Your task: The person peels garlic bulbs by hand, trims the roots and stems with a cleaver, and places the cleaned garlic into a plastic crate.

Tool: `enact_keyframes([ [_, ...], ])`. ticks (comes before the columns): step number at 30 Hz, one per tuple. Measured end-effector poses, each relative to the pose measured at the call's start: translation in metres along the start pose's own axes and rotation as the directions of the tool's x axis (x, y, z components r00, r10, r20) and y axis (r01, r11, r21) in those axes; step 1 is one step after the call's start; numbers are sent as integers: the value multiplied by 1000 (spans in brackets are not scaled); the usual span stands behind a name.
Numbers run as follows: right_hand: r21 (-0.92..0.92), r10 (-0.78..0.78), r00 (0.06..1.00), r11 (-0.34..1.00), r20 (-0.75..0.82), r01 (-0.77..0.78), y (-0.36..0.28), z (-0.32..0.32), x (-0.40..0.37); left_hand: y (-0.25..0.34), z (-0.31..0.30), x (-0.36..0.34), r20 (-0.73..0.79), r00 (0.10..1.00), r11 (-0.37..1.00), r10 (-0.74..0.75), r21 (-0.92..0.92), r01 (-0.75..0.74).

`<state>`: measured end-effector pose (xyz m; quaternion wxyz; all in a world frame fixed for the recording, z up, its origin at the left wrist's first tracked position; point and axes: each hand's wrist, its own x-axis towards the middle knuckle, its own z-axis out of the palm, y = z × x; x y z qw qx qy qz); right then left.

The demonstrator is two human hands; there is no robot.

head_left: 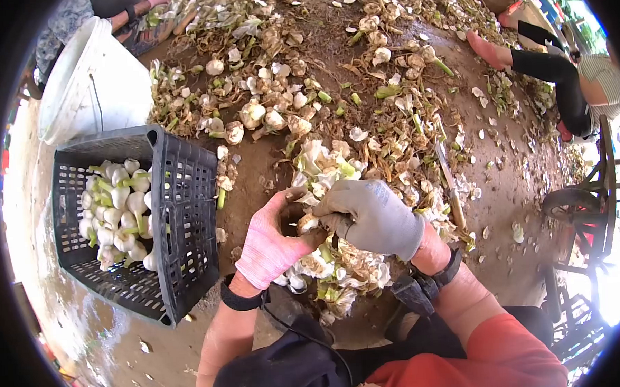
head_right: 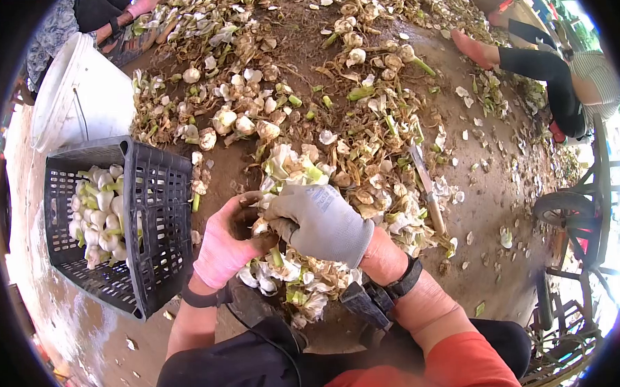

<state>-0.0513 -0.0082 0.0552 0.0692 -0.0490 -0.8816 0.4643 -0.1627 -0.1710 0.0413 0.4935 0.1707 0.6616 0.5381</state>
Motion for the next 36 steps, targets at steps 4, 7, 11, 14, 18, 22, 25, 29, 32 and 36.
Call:
enact_keyframes([
  [4, -205, 19, 992, 979, 128, 8, -4, 5, -3, -6, 1, -1, 21, 1000, 993, 2, 117, -5],
  [7, -251, 25, 989, 968, 148, 13, -6, 5, -2, -18, 1, 1, 70, 996, 988, 55, 139, -64],
  [11, -401, 316, 937, 885, 147, -235, 35, 15, 7, -16, 6, -6, 192, 978, 993, 81, -97, -63],
  [14, -305, 465, 884, 850, 51, -429, 71, 16, 1, -9, 5, -4, 169, 968, 972, 187, -175, -157],
  [18, -143, 343, 932, 923, -121, -358, 86, 14, -11, -6, -23, -4, 11, 982, 883, 188, -440, -163],
  [22, -111, 361, 914, 916, -184, -384, 91, 0, 12, -6, -69, -9, -230, 816, -200, 531, -969, -143],
  [25, -64, 402, 899, 906, -173, -418, 91, 3, 56, 12, -70, -17, -262, 741, -419, 618, -907, 29],
  [29, -384, 113, 975, 905, -192, -180, 125, 43, 107, -6, -51, -2, -37, 913, -3, 405, -999, -39],
  [32, -263, 222, 965, 932, -138, -251, 137, 51, 121, -11, -48, 2, -92, 987, 487, 129, -862, -144],
  [36, 420, 511, 858, 788, -39, -450, 121, 48, 93, -24, -40, 18, -278, 960, 825, 36, -534, -186],
])
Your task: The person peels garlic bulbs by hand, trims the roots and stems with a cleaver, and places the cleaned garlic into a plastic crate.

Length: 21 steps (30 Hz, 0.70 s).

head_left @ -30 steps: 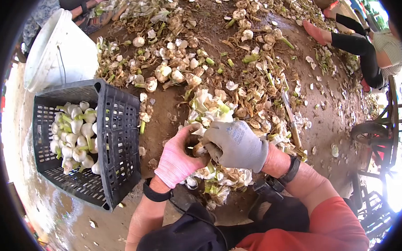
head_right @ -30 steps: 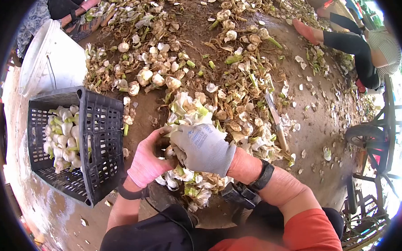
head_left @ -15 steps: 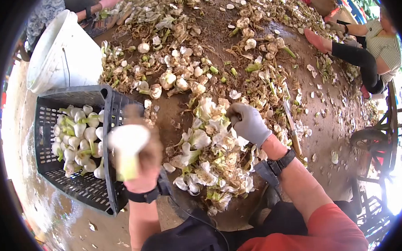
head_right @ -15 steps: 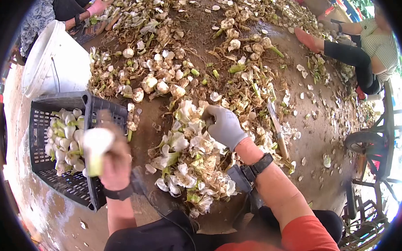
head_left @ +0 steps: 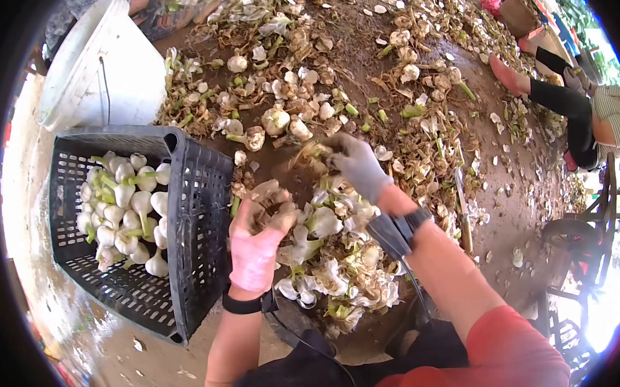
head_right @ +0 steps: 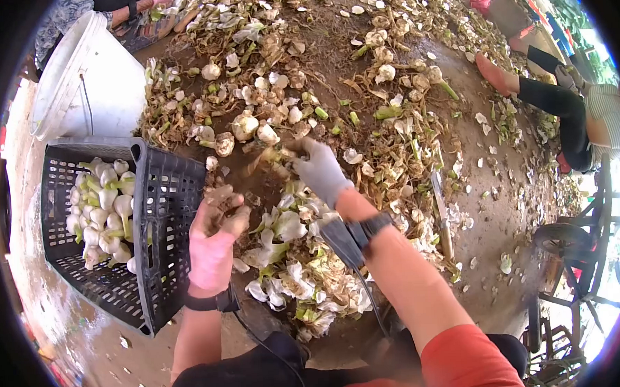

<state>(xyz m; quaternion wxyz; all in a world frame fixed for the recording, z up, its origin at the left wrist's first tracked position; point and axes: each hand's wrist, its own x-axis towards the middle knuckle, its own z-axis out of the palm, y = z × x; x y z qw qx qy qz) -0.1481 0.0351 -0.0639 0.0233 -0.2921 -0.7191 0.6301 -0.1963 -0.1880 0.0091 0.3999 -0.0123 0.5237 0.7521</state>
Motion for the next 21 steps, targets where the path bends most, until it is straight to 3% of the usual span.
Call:
enact_keyframes([
  [1, 470, 235, 958, 835, 165, -286, -4, 0, -18, -6, 3, 3, 10, 995, 973, 104, 205, -104],
  [2, 485, 63, 986, 865, 153, -131, 9, 7, -35, -7, 12, 4, 38, 994, 960, 106, 255, -112],
  [3, 500, -111, 984, 866, 139, 28, 21, 14, -52, -26, 10, 11, 89, 975, 936, 203, 274, -220],
  [4, 315, -352, 930, 899, 106, 304, 14, 14, -66, -36, 8, 14, 129, 963, 884, 236, 383, -268],
  [5, 661, 142, 960, 701, 240, -269, -17, 13, -82, -41, 8, 15, 174, 948, 816, 265, 484, -317],
  [8, 688, 193, 964, 675, 182, -266, -28, 12, -97, -37, 20, 6, 175, 936, 811, 307, 467, -353],
  [10, 423, 40, 998, 906, -47, -16, -31, 8, -102, -35, 26, 1, 156, 932, 809, 328, 463, -362],
  [15, 466, -13, 998, 884, 53, -13, -46, -6, -107, -36, 42, -9, 205, 913, 745, 352, 529, -406],
  [17, 482, -24, 997, 876, 75, -15, -48, -7, -110, -28, 51, -18, 240, 871, 629, 429, 613, -478],
  [21, 465, -78, 988, 885, 134, 6, -47, -8, -118, -28, 44, -18, 268, 861, 555, 432, 674, -488],
])
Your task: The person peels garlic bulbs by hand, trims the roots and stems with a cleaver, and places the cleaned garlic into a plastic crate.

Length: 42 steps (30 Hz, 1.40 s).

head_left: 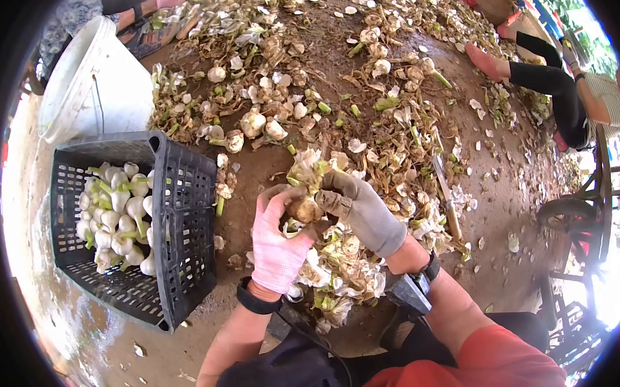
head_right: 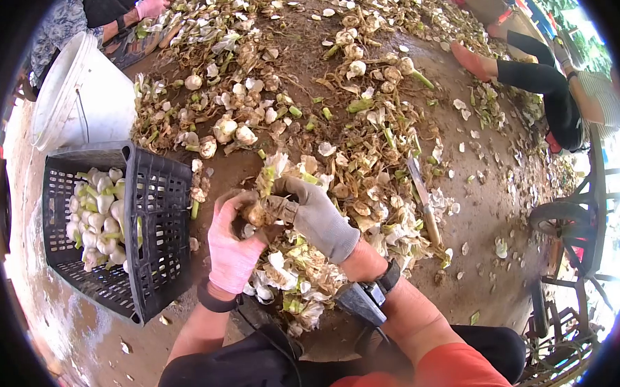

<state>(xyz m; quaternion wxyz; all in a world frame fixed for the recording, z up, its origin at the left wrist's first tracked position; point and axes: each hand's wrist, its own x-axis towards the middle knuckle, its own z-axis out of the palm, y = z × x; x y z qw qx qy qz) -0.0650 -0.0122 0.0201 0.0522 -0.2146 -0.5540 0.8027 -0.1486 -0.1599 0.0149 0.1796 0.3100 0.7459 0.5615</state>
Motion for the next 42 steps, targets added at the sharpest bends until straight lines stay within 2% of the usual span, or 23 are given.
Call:
enact_keyframes([
  [2, -62, -71, 997, 996, -43, 68, 0, 2, 1, 0, 4, -2, 7, 998, 997, 69, -17, -69],
  [4, -117, -84, 995, 990, -44, 79, -3, 4, 1, 9, 5, -3, -13, 989, 983, 145, 113, -143],
  [6, -292, -58, 990, 956, -129, 18, -9, 9, -2, 10, 3, -2, -35, 990, 986, 139, 94, -135],
  [9, -317, -111, 987, 946, -120, 68, -12, 11, -4, 9, -4, 0, -14, 991, 984, 135, 116, -133],
  [12, -311, -64, 995, 950, -76, 37, -16, 10, -8, 8, -9, -1, 0, 997, 991, 80, 110, -80],
  [15, -475, -72, 992, 880, -103, 14, -12, 1, -8, 4, -10, -1, 15, 998, 995, 69, 76, -70],
  [16, -565, -68, 991, 825, -119, -11, -12, 1, -8, 4, -10, -2, 46, 996, 985, -78, -150, 84],
  [17, -563, -66, 991, 826, -120, -13, -13, 1, -10, 5, -9, -2, 110, 971, 902, -212, -362, 238],
  [18, -562, -75, 987, 827, -141, -18, -20, 4, -12, 7, -11, -2, 111, 971, 902, -212, -361, 238],
  [20, -559, -83, 983, 829, -161, -22, -18, 4, -12, 14, -17, 0, 294, 882, 547, -370, -698, 462],
  [22, -375, -83, 985, 927, -150, 21, -9, 3, -9, 10, -15, -2, 332, 859, 461, -389, -737, 494],
  [24, -418, -61, 986, 908, -155, -10, -19, 4, -14, 9, -15, -3, 448, 799, 202, -402, -807, 554],
  [26, -461, -40, 986, 887, -160, -39, -23, 5, -15, 7, -9, -5, 442, 815, 213, -375, -814, 540],
  [28, -347, -93, 975, 938, -203, 18, -12, 5, -15, 12, -6, -7, 348, 843, 434, -410, -739, 516],
  [29, -344, -93, 974, 939, -205, 17, -1, 2, -15, 13, -7, -7, 350, 842, 435, -411, -737, 518],
  [31, -611, -332, 931, 772, -153, 176, 11, 1, -13, 16, -10, -4, 281, 892, 793, -355, -414, 446],
  [32, -610, -333, 930, 773, -155, 175, 14, -3, -15, 17, -12, -4, 282, 891, 794, -355, -412, 447],
  [34, -814, -305, 949, 571, -86, 110, -6, -3, -14, 19, -13, -4, 358, 866, 748, -349, -450, 488],
  [35, -802, -411, 908, 568, -80, 186, -1, -7, -10, 18, -12, -5, 397, 870, 758, -291, -460, 463],
  [38, -868, -417, 896, 490, -151, 82, 19, -34, 10, 22, -8, -7, 452, 845, 636, -285, -570, 520],
  [39, -846, -287, 922, 527, -261, -76, 8, -34, 13, 19, -8, -9, 477, 827, 598, -298, -582, 552],
  [40, -887, -313, 915, 453, -255, -92, 16, -47, 17, 17, -9, -11, 480, 826, 600, -295, -580, 551],
  [42, -910, -521, 843, 401, -133, 105, 24, -58, 17, 15, -11, -13, 498, 840, 543, -215, -654, 527],
])
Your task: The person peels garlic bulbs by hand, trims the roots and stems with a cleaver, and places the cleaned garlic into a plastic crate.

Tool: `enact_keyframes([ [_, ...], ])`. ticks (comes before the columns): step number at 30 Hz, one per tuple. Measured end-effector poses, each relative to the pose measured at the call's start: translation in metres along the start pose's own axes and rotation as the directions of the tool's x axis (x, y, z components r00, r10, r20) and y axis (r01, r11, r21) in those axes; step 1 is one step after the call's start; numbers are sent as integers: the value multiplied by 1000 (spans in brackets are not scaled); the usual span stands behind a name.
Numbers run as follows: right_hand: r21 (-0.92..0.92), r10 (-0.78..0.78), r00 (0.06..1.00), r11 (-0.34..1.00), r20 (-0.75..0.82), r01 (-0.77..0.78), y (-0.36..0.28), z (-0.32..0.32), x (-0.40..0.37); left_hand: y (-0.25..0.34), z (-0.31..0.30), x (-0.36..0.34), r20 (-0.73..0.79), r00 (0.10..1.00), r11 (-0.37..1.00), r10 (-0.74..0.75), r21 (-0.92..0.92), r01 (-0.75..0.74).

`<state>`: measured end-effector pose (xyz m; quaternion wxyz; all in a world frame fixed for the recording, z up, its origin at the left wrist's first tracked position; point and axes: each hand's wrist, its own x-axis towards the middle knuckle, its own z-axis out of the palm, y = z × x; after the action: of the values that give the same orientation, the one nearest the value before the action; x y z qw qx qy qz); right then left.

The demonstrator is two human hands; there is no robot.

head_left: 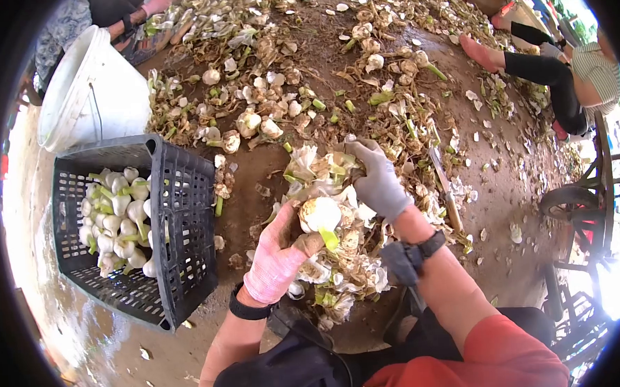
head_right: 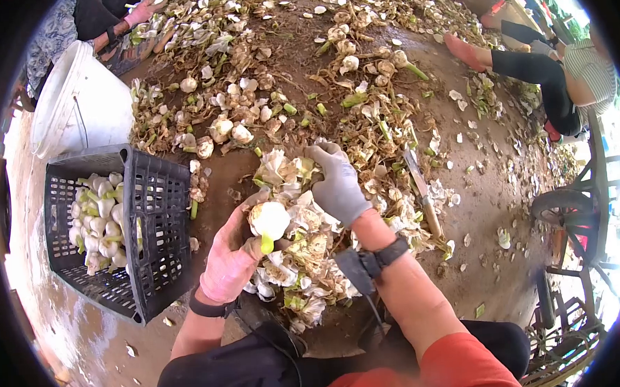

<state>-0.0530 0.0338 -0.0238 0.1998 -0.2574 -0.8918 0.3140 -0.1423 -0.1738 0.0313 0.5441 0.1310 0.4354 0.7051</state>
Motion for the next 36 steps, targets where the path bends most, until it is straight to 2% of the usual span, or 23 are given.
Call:
enact_keyframes([
  [1, 137, 64, 987, 987, 144, -84, -13, -17, 2, 9, 6, 1, -35, 999, 997, -25, 75, 27],
  [2, 137, 66, 987, 987, 147, -86, -29, -31, 4, 9, 5, 1, -37, 999, 997, -27, 73, 30],
  [4, 509, -36, 862, 819, 505, -265, -58, -57, 10, 10, 4, 4, -67, 998, 987, -9, 157, 19],
  [5, 472, -180, 906, 881, 384, -25, -61, -54, 8, 10, 6, 5, -98, 993, 979, 64, 200, -44],
  [6, 471, -179, 906, 882, 384, -25, -62, -51, 8, 11, 4, 6, -97, 993, 979, 64, 199, -43],
  [8, 421, -269, 904, 900, 332, 113, -64, -47, 7, 14, -2, 5, -136, 991, 967, -13, 252, 47],
  [10, 421, -271, 914, 898, 303, 127, -71, -49, 7, 8, -7, 3, -151, 989, 969, 5, 245, 32],
  [12, 260, -203, 907, 959, 368, 109, -81, -54, 4, 4, -10, 0, -119, 991, 998, -68, 8, 70],
  [14, 209, -238, 922, 961, 305, 179, -91, -53, 1, 3, -8, -1, -104, 994, 997, -42, -67, 35],
  [16, 60, -190, 902, 982, 388, 181, -98, -54, 1, 14, -2, -2, -110, 986, 972, -124, -213, 98],
  [18, 54, -196, 893, 980, 405, 190, -100, -51, 3, 16, -6, -2, -81, 985, 965, -150, -228, 128],
  [20, -29, -183, 897, 977, 402, 212, -103, -51, 5, 17, -8, -2, -93, 975, 972, -200, -140, 186],
  [21, -29, -184, 897, 977, 402, 213, -100, -49, 7, 15, -11, -2, -93, 975, 972, -200, -141, 186],
  [23, -11, -123, 924, 991, 362, 136, -79, -37, 11, 7, -15, -3, -29, 991, 991, -133, 14, 134],
  [24, -137, -39, 935, 986, 353, 92, -59, -24, 14, 8, -13, -3, -26, 991, 991, -131, 14, 132],
  [26, -271, 81, 945, 963, 317, 8, -23, -9, 12, 11, -9, -2, 51, 993, 986, -111, -119, 116],
  [28, -101, 130, 950, 989, 282, -105, -17, -7, 2, 10, -15, -2, -3, 997, 990, -83, -114, 83],
  [30, -99, 78, 950, 994, 304, -50, -16, -13, -7, 14, -16, -2, -63, 992, 972, -105, -215, 89],
  [31, -56, 124, 937, 992, 326, -112, -14, -11, -7, 26, -14, -2, -156, 974, 975, -166, -171, 139],
  [32, -14, 170, 919, 984, 356, -176, -13, -10, -7, 29, -13, -2, -232, 969, 963, -83, -270, 18],
  [34, 4, 197, 891, 976, 409, -218, -9, -9, 0, 45, -31, -3, -223, 970, 848, 96, -492, -197],
  [35, -10, 236, 875, 967, 423, -256, -7, -8, 4, 56, -49, -2, -30, 961, 591, 276, -783, -195],
  [36, -26, 278, 857, 955, 435, -297, -11, -8, 9, 69, -57, 1, 86, 866, 273, 492, -960, -59],
])
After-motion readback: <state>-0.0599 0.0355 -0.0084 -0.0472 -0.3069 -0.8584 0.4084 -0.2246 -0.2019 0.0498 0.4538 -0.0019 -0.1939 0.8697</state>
